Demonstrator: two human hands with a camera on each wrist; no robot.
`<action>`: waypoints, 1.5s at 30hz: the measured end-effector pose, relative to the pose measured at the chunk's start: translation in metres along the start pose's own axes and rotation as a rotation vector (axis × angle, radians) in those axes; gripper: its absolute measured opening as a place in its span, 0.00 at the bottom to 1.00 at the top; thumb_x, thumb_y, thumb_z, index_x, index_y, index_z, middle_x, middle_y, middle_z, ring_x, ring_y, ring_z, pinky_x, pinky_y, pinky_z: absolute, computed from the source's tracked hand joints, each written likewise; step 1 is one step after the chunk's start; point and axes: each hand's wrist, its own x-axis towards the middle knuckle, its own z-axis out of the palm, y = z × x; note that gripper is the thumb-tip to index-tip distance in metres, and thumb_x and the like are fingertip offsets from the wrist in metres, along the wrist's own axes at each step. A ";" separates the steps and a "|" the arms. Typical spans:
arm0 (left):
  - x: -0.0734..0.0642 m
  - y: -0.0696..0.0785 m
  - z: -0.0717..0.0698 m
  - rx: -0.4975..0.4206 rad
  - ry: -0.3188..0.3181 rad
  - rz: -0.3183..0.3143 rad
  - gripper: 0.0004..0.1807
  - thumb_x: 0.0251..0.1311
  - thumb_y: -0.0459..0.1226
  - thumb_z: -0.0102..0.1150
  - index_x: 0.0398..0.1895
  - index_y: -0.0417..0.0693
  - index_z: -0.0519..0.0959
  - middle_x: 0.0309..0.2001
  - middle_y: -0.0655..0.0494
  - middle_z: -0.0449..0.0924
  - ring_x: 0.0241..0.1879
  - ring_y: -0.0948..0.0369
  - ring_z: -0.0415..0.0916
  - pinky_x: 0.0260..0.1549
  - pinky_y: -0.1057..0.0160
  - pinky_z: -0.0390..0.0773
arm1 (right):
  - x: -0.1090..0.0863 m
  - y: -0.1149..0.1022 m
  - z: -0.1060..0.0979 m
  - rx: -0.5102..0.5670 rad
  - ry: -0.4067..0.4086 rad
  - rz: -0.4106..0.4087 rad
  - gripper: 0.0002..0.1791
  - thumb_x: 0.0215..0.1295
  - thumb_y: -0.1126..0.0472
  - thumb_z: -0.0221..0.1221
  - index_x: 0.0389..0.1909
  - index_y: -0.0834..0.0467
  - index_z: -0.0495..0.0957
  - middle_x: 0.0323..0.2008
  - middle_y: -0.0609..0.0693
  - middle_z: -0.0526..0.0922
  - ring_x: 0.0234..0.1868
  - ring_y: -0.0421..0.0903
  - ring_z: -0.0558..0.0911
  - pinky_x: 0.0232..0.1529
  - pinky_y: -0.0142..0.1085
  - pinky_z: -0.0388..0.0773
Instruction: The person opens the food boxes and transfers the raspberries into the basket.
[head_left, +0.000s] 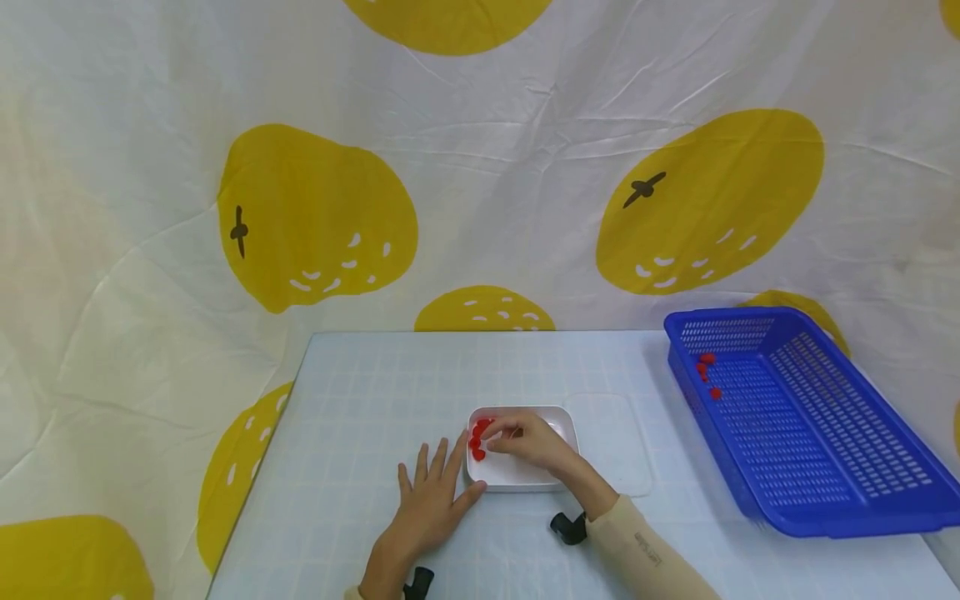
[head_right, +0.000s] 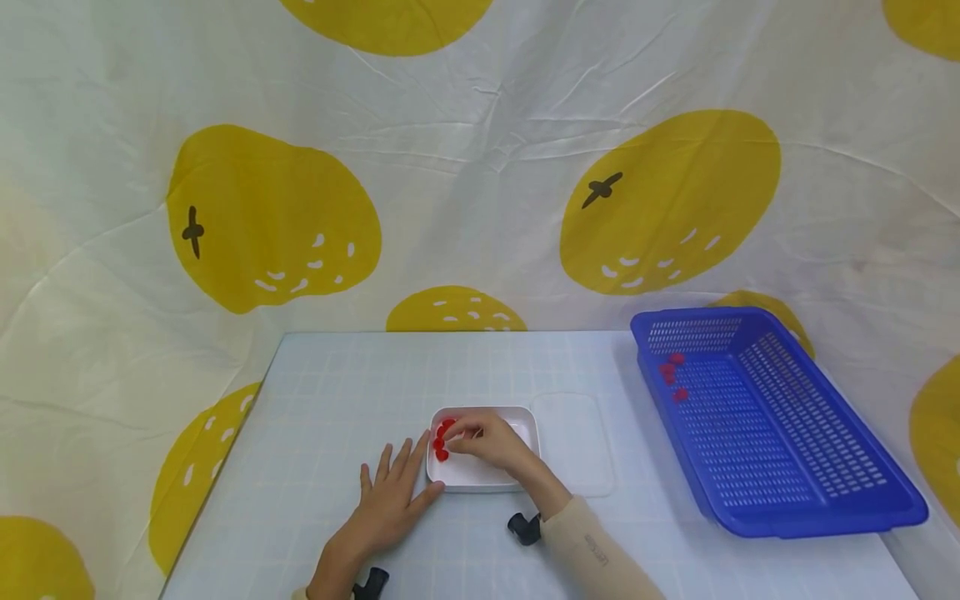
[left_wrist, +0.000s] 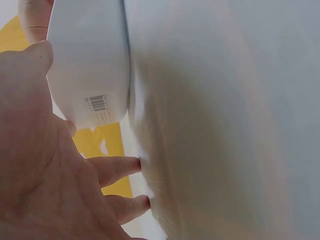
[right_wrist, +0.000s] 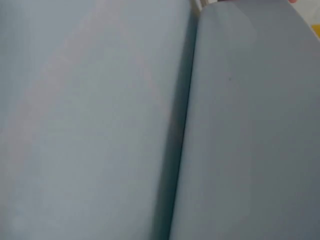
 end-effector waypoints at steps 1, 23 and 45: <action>0.000 0.000 0.000 0.002 0.001 0.000 0.46 0.64 0.69 0.45 0.81 0.69 0.44 0.78 0.44 0.51 0.76 0.36 0.36 0.63 0.25 0.28 | 0.001 0.001 0.000 0.000 -0.006 -0.001 0.07 0.66 0.61 0.66 0.43 0.55 0.88 0.39 0.46 0.84 0.39 0.47 0.77 0.37 0.32 0.77; 0.000 0.000 0.001 0.006 0.024 0.008 0.46 0.64 0.69 0.47 0.81 0.69 0.45 0.78 0.46 0.52 0.76 0.37 0.38 0.64 0.26 0.29 | 0.009 0.000 0.018 -0.303 0.021 -0.001 0.06 0.57 0.57 0.73 0.34 0.54 0.89 0.25 0.39 0.78 0.30 0.42 0.74 0.30 0.33 0.74; 0.000 0.001 0.000 -0.022 0.000 0.000 0.46 0.64 0.68 0.47 0.81 0.66 0.47 0.77 0.42 0.53 0.75 0.35 0.37 0.63 0.25 0.28 | 0.001 0.001 0.003 -0.102 -0.035 0.007 0.05 0.62 0.60 0.69 0.38 0.54 0.89 0.37 0.43 0.84 0.39 0.44 0.77 0.40 0.35 0.77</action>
